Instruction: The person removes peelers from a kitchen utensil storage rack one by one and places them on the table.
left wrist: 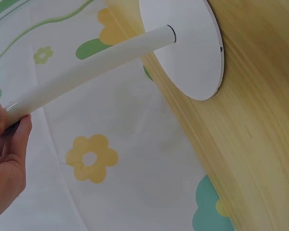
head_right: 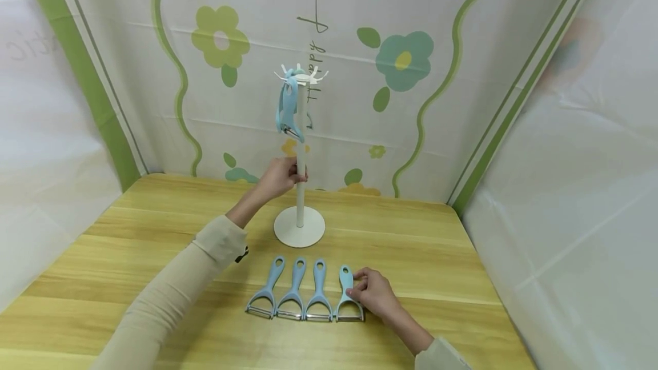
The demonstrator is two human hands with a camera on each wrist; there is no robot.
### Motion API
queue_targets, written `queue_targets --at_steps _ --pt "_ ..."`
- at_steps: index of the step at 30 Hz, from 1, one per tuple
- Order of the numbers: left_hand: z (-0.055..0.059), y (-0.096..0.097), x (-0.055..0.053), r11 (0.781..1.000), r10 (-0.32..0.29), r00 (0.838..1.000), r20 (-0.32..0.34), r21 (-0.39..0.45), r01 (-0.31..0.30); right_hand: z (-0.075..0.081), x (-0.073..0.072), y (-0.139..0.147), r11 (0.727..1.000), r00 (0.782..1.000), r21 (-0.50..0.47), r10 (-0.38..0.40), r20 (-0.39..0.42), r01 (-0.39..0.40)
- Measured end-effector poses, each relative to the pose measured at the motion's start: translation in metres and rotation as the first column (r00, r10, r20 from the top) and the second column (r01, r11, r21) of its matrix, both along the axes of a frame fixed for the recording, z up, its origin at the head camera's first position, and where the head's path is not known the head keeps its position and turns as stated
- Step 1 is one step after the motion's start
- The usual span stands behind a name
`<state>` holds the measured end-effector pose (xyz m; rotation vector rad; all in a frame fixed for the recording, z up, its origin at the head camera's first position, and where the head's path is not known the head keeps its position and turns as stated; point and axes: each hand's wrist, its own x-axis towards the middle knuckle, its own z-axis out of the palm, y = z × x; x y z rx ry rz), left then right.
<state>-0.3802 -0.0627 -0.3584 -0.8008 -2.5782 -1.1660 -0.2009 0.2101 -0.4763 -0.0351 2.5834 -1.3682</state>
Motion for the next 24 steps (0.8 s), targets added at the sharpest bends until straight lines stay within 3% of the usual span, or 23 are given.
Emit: queue_targets --at_steps 7,11,15,20,24 --pt "-0.001 0.0 0.002 1.0 -0.012 1.0 -0.01 0.002 0.012 0.003 0.001 0.0 1.0 1.0 0.013 -0.011 0.003 0.011" --pt "-0.002 -0.002 0.001 0.999 -0.032 0.999 -0.006 0.016 0.032 0.006 -0.001 0.0 0.999 0.998 0.014 -0.041 -0.036 0.042" --pt "-0.004 -0.003 -0.002 0.993 -0.099 0.995 0.018 0.071 0.098 0.009 -0.004 0.0 0.997 0.993 0.03 -0.072 -0.091 0.075" --pt "-0.009 -0.005 -0.006 0.961 -0.227 0.969 0.1 0.184 0.206 0.013 -0.007 -0.001 0.996 0.991 0.028 -0.083 -0.104 0.087" --pt "-0.011 -0.006 -0.008 0.964 -0.206 0.973 0.105 0.19 0.184 0.016 -0.01 -0.003 0.996 0.99 -0.033 -0.086 -0.109 0.082"
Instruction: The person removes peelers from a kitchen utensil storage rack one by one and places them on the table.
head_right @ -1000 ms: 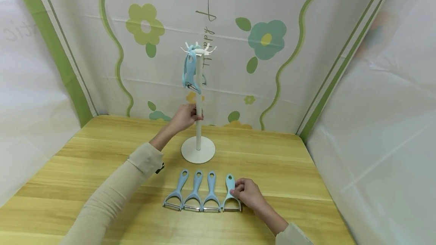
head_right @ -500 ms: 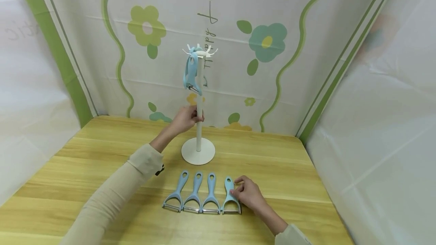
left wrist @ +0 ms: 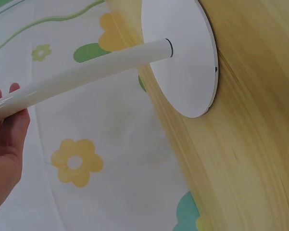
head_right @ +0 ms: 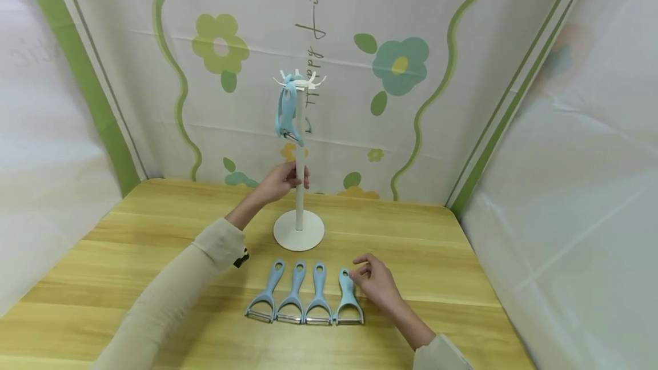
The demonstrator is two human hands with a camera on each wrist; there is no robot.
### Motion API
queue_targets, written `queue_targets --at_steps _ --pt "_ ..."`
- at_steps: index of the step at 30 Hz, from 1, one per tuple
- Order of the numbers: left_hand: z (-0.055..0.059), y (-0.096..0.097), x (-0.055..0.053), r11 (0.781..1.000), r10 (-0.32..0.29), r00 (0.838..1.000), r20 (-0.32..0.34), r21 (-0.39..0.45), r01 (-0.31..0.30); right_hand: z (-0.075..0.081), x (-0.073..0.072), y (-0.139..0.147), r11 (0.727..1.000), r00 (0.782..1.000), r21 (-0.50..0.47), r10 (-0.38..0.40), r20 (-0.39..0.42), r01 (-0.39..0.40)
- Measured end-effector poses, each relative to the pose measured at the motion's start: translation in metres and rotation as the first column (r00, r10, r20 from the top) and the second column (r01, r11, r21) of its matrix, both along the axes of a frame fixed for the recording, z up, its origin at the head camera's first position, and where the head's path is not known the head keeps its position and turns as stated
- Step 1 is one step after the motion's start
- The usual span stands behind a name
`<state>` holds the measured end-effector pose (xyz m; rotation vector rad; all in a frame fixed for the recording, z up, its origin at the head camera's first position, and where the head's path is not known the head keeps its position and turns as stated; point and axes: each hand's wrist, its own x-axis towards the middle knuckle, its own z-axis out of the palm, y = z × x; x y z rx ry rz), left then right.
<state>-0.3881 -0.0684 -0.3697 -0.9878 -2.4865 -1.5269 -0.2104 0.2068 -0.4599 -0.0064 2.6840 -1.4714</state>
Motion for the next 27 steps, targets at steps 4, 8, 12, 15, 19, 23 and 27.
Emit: queue_targets --at_steps 4,8,12,15,19,23,27 --pt "-0.001 0.0 0.0 0.999 0.046 0.999 0.017 0.017 -0.047 0.003 -0.001 -0.003 0.999 1.0 -0.046 -0.003 -0.02 0.002" --pt "-0.003 0.002 -0.001 0.997 0.061 0.998 0.026 0.043 -0.063 0.005 -0.001 -0.005 0.997 0.999 -0.071 -0.006 -0.034 0.004" --pt "-0.005 0.004 0.0 0.991 0.126 0.992 0.017 0.049 -0.127 0.008 -0.001 -0.007 0.995 1.0 -0.096 0.002 -0.028 -0.005" --pt "-0.006 0.006 0.002 0.981 0.182 0.983 0.002 0.063 -0.182 0.011 -0.003 -0.008 0.995 1.0 -0.1 -0.001 -0.023 -0.001" --pt "-0.007 0.009 0.005 0.966 0.238 0.971 -0.031 0.106 -0.234 0.014 -0.008 -0.009 0.993 0.999 -0.115 -0.01 -0.03 0.007" --pt "-0.008 0.012 0.007 0.949 0.297 0.951 -0.085 0.135 -0.284 0.019 -0.013 -0.012 0.991 0.999 -0.133 0.002 -0.037 -0.007" --pt "-0.009 0.015 0.01 0.936 0.34 0.933 -0.117 0.136 -0.324 0.028 -0.018 -0.016 0.99 0.997 -0.135 0.023 -0.069 -0.032"
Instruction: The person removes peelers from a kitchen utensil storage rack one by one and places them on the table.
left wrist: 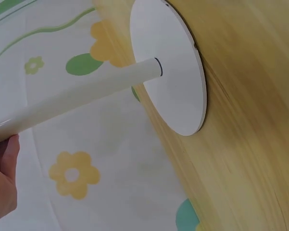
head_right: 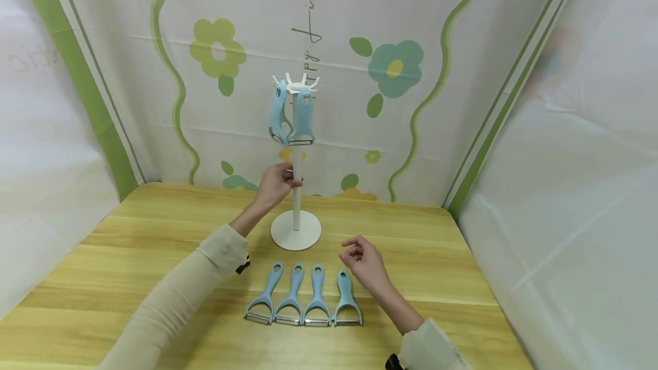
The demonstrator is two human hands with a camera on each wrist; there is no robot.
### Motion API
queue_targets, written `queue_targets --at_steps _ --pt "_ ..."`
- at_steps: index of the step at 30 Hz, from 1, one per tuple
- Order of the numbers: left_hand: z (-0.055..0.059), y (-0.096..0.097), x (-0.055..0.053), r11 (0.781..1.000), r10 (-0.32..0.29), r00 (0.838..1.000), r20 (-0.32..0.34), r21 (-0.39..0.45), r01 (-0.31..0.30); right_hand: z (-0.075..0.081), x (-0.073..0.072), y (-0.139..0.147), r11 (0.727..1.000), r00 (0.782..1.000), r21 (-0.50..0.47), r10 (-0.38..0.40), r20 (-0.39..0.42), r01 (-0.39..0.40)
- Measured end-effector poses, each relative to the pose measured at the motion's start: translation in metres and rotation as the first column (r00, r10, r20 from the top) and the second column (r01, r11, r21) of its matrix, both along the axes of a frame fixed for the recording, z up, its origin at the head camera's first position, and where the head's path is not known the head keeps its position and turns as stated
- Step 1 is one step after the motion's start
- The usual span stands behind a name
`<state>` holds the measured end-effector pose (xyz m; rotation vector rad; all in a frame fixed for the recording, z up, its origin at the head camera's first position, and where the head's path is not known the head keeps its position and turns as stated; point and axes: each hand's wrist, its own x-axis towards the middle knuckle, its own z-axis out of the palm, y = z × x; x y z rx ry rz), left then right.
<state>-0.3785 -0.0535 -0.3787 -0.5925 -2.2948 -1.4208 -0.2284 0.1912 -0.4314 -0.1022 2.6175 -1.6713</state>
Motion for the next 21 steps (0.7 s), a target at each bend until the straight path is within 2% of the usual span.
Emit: queue_targets --at_steps 6,11,17,21 --pt "0.003 0.001 0.001 1.0 -0.003 1.0 0.014 -0.016 0.003 0.024 -0.01 -0.009 1.0 0.998 -0.018 0.007 -0.068 -0.008" --pt "0.009 -0.002 0.001 0.995 -0.032 0.998 0.054 -0.091 0.037 0.051 -0.026 -0.015 0.999 0.988 -0.033 0.012 -0.153 -0.017" --pt "0.017 -0.004 0.0 0.97 -0.083 0.994 0.068 -0.223 0.097 0.091 -0.049 -0.025 0.996 0.967 -0.063 0.04 -0.253 -0.057" --pt "0.019 -0.005 0.0 0.956 -0.093 0.993 0.066 -0.274 0.108 0.116 -0.063 -0.036 0.991 0.955 -0.117 0.032 -0.295 -0.069"
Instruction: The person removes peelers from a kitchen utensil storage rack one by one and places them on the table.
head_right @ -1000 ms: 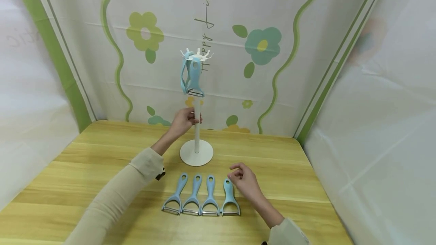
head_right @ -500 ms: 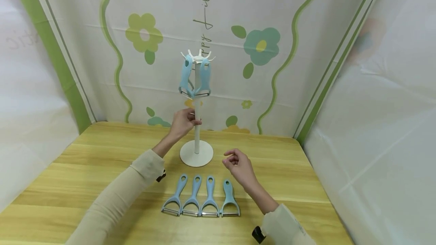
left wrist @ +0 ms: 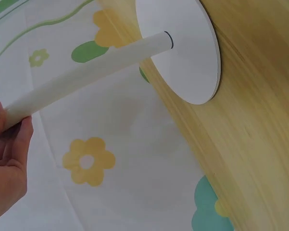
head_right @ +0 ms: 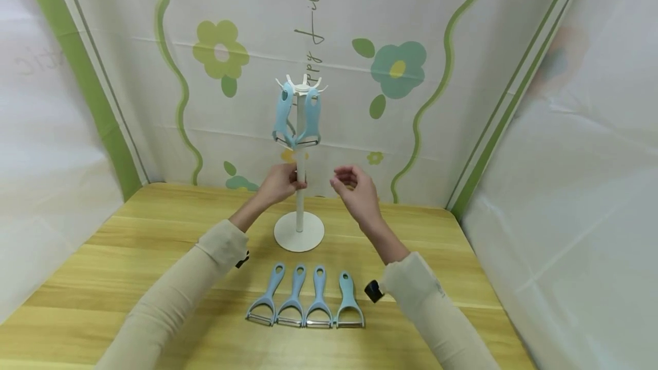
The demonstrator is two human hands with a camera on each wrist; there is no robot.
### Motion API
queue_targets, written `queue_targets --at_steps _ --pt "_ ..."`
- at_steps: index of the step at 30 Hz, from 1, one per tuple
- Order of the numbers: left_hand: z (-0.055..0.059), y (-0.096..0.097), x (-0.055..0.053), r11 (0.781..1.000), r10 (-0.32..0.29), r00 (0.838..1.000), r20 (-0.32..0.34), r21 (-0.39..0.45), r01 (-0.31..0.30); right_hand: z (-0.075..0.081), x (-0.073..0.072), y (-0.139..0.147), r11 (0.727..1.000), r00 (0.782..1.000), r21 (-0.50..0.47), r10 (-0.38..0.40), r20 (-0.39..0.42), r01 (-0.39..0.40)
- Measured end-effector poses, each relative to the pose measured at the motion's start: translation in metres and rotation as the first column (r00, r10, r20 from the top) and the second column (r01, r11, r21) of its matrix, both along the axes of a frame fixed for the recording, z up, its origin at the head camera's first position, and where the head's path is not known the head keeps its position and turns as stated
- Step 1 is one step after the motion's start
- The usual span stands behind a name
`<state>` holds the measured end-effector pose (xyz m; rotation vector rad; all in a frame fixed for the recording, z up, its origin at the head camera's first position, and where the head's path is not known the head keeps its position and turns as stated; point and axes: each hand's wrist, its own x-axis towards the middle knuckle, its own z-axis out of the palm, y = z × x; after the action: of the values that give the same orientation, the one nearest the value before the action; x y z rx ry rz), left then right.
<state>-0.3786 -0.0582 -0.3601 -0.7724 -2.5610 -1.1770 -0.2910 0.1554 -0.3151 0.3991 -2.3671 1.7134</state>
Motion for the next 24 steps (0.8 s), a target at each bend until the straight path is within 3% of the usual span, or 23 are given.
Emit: queue_targets --at_steps 5,11,17,24 --pt "0.001 0.0 0.001 1.0 0.008 1.0 0.017 -0.019 -0.007 0.029 -0.014 -0.013 0.998 0.996 -0.061 0.005 -0.084 -0.01" --pt "0.003 0.001 0.0 1.0 0.019 0.999 0.039 -0.024 -0.018 0.055 -0.023 -0.029 0.998 0.989 -0.06 0.008 -0.146 -0.017" --pt "0.004 0.001 -0.001 1.0 0.011 0.999 0.039 -0.024 -0.01 0.066 -0.032 -0.044 0.997 0.984 -0.081 -0.028 -0.173 0.014" --pt "0.002 0.001 -0.003 0.999 0.006 1.0 0.027 -0.035 -0.005 0.072 -0.04 -0.053 0.996 0.989 -0.086 -0.036 -0.142 0.024"
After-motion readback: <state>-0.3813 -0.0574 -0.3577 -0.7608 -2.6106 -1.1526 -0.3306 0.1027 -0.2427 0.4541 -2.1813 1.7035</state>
